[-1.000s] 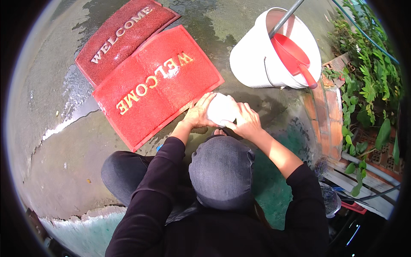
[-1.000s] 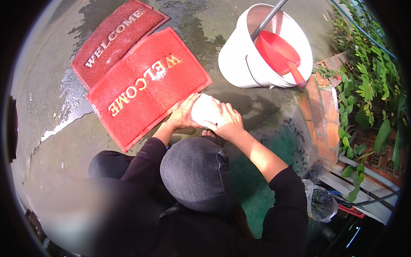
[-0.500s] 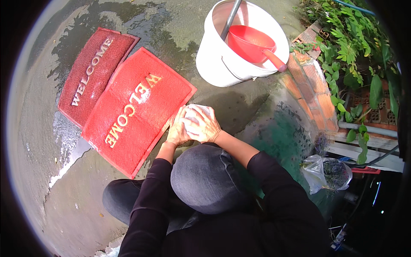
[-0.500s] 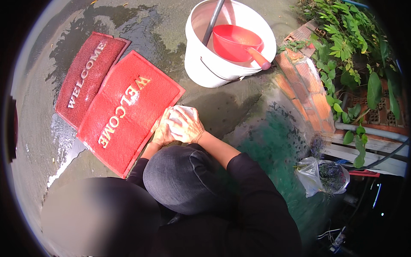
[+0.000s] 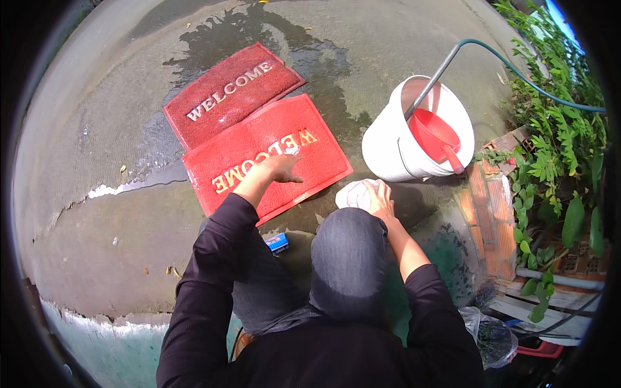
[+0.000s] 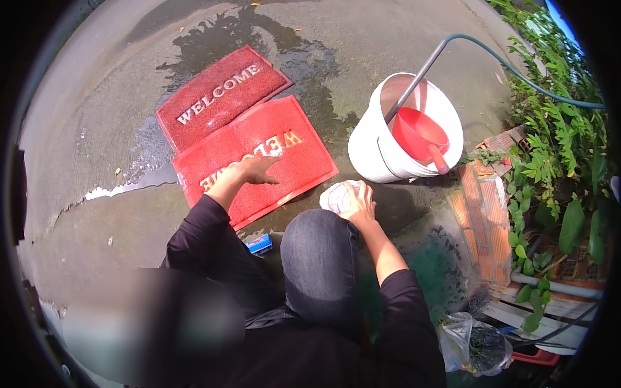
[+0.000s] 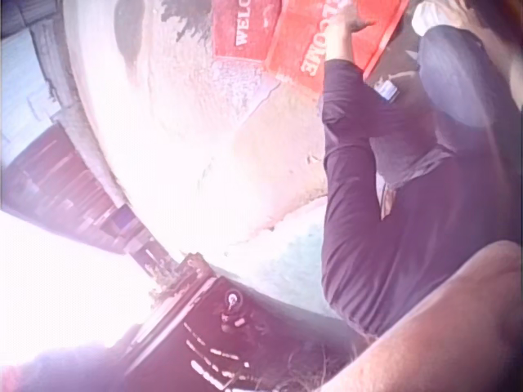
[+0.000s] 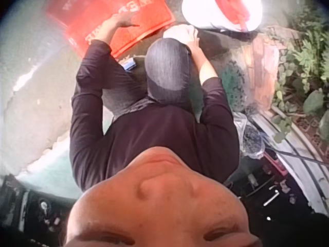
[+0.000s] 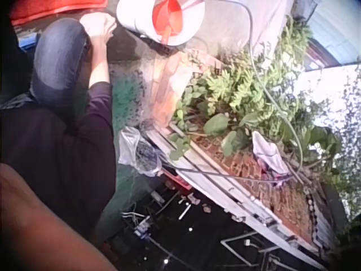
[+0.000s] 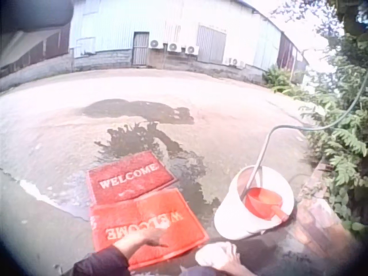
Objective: The person retrieves a brush and a container of cleaning powder, then sits on the ground to clean a red doormat. They pour water and powder onto the mat, scrub it with the brush, and rinse it with water.
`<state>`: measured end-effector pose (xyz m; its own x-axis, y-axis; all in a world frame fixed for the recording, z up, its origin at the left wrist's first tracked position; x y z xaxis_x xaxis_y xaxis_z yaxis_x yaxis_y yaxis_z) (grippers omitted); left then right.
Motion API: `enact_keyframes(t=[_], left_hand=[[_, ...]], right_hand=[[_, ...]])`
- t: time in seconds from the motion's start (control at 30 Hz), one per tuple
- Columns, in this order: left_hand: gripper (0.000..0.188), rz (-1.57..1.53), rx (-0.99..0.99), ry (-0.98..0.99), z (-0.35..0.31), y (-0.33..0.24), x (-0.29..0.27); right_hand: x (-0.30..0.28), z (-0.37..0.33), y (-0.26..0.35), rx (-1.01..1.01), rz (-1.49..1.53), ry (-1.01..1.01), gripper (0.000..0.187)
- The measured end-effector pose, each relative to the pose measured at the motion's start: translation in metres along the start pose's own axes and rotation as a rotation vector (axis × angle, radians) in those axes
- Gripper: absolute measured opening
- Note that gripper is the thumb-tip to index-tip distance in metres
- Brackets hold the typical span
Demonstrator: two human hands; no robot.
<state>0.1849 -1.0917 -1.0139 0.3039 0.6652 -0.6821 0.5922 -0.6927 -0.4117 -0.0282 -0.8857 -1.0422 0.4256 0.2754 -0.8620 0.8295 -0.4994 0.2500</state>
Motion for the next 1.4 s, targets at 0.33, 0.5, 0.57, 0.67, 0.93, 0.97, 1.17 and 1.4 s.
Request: enact_keyframes(t=[0.33, 0.5, 0.57, 0.67, 0.93, 0.97, 1.17, 1.4], left_hand=[[0.065, -0.278, 0.019, -0.325, -0.010, 0.002, -0.040], [0.059, -0.113, -0.437, -0.146, 0.055, 0.068, 0.043], [0.069, -0.201, -0.415, -0.069, 0.088, 0.050, 0.081], [0.075, -0.176, -0.381, -0.084, 0.106, 0.027, 0.108], [0.081, -0.150, -0.330, -0.015, 0.139, 0.042, 0.144], [0.082, -0.129, -0.320, -0.013, 0.144, 0.036, 0.143], [0.086, -0.146, -0.215, -0.022, 0.156, 0.032, 0.143], [0.081, -0.103, -0.273, -0.035, 0.122, 0.045, 0.142]], right_hand=[[-0.130, -0.050, -0.167, 0.526, 0.204, -0.309, 0.037], [-0.242, -0.037, -0.122, 0.284, 0.086, -0.622, 0.044], [-0.241, 0.005, -0.137, 0.402, -0.229, -0.347, 0.060], [-0.228, 0.039, -0.147, 0.484, -0.299, 0.009, 0.056], [-0.242, 0.042, -0.125, 0.215, -0.861, -0.268, 0.013], [-0.239, 0.046, -0.126, 0.234, -0.923, -0.271, 0.012], [-0.248, 0.042, -0.124, 0.188, -0.749, -0.189, 0.020], [-0.306, -0.040, -0.115, 0.373, -0.125, -0.246, 0.048]])
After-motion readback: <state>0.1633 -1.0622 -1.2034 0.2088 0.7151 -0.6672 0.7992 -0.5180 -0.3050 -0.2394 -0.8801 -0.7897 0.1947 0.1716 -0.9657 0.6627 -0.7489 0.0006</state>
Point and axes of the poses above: each hand's wrist, its own z-axis towards the middle knuckle, its own x-axis out of the palm, y = z × x, the point moved 5 cm from there along z, towards the middle knuckle, and after that the axes turned 6 degrees about y, right-handed, at the moved point
